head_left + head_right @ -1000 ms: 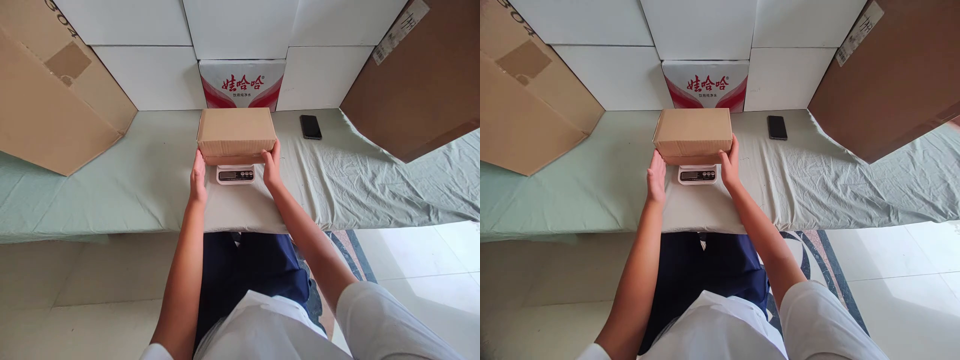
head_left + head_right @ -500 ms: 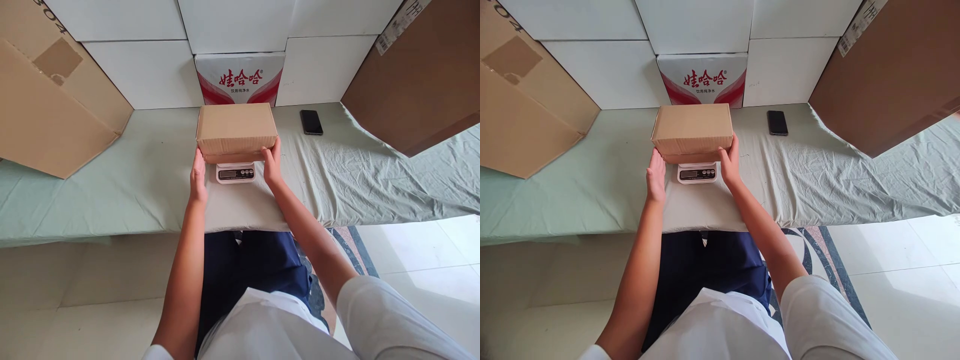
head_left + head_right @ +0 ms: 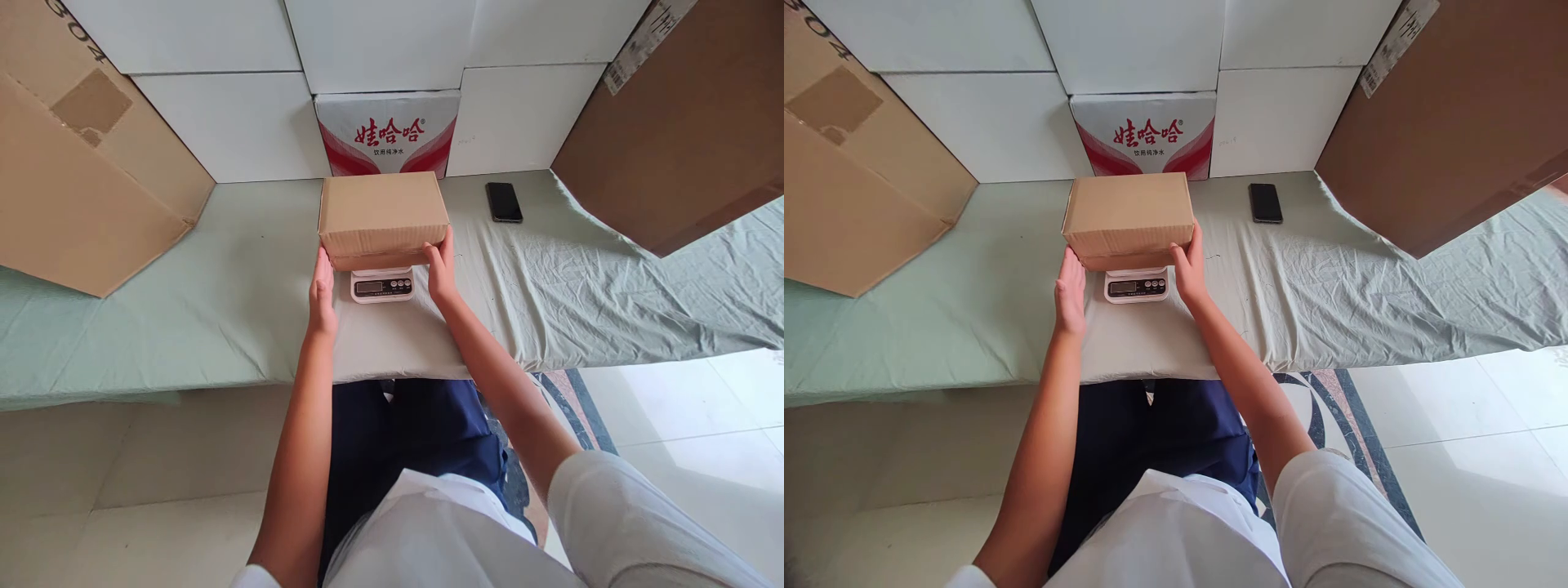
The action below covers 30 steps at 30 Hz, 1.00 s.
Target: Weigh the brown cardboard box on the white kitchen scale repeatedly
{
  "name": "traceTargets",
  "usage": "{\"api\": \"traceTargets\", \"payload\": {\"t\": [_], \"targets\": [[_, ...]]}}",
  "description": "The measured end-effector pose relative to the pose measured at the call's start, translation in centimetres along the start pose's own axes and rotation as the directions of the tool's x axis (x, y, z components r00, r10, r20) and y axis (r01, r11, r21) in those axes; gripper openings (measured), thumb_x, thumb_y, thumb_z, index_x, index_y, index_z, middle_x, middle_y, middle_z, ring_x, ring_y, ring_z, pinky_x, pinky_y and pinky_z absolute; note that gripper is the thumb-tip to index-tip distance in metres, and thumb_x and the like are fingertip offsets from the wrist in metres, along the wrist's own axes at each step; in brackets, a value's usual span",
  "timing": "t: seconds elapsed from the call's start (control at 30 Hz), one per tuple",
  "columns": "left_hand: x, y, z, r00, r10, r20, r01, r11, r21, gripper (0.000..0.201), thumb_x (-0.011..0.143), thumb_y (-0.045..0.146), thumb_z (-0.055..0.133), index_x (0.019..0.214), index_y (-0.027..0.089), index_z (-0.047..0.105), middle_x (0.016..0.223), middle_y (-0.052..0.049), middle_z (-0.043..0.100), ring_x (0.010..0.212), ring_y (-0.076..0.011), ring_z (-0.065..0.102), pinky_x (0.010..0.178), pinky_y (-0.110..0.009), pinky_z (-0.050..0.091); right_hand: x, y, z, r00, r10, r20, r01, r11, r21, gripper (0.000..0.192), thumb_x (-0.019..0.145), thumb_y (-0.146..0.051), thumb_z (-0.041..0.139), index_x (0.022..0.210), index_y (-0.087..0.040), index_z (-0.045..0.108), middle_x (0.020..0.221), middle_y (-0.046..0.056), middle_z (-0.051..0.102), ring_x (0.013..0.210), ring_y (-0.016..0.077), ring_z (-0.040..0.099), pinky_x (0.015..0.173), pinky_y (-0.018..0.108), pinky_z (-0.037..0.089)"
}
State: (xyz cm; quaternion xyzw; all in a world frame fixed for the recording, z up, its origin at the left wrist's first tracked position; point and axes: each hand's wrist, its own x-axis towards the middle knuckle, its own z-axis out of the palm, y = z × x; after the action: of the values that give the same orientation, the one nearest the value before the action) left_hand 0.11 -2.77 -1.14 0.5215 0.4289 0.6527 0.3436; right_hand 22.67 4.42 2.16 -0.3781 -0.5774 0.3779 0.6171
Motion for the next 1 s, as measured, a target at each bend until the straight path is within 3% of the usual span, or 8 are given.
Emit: {"api": "traceTargets", "payload": {"t": [0.17,0.8,0.9,1.0], "targets": [[0.1,0.0,0.0,1.000,-0.003,-0.002,0.003,1.000,0.001,0.100,0.083,0.092,0.034,0.161,0.030,0.039,0.177,-0.007,0.024,0.165,-0.0299,0.014,0.136,-0.045,0.016,0.0,0.1,-0.1,1.000,0.002,0.002,-0.002,1.000,0.024,0.061,0.088,-0.054,0.052,0.144,-0.032,0.043,0.143,0.007,0.056,0.138,0.0291,0.049,0.123,0.053,0.042],[0.1,-0.2,0.0,1.000,0.002,-0.011,-0.002,1.000,0.001,0.098,0.084,0.090,0.036,0.161,0.030,0.040,0.176,-0.007,0.025,0.165,-0.0296,0.016,0.135,-0.044,0.018,0.0,0.2,0.1,1.000,-0.005,0.018,0.005,1.000,0.007,0.064,0.090,-0.056,0.050,0.148,-0.032,0.039,0.146,0.008,0.054,0.140,0.0284,0.049,0.125,0.053,0.041],[0.1,-0.1,0.0,1.000,0.021,-0.011,-0.021,1.000,-0.001,0.096,0.086,0.088,0.038,0.161,0.028,0.040,0.176,-0.007,0.026,0.165,-0.0287,0.018,0.135,-0.043,0.019,0.2,0.3,-0.4,1.000,0.015,-0.002,-0.015,1.000,0.016,0.064,0.089,-0.055,0.051,0.147,-0.032,0.039,0.157,0.007,0.046,0.149,0.0283,0.043,0.129,0.055,0.035],[0.3,0.1,-0.1,0.999,0.047,-0.023,-0.047,0.999,-0.001,0.095,0.087,0.088,0.035,0.162,0.029,0.040,0.177,-0.005,0.025,0.165,-0.0273,0.016,0.136,-0.042,0.018,0.9,1.0,-1.3,0.996,0.045,-0.083,-0.042,0.999,0.034,0.069,0.090,-0.057,0.049,0.152,-0.034,0.031,0.169,0.005,0.031,0.161,0.0279,0.029,0.133,0.057,0.027]]}}
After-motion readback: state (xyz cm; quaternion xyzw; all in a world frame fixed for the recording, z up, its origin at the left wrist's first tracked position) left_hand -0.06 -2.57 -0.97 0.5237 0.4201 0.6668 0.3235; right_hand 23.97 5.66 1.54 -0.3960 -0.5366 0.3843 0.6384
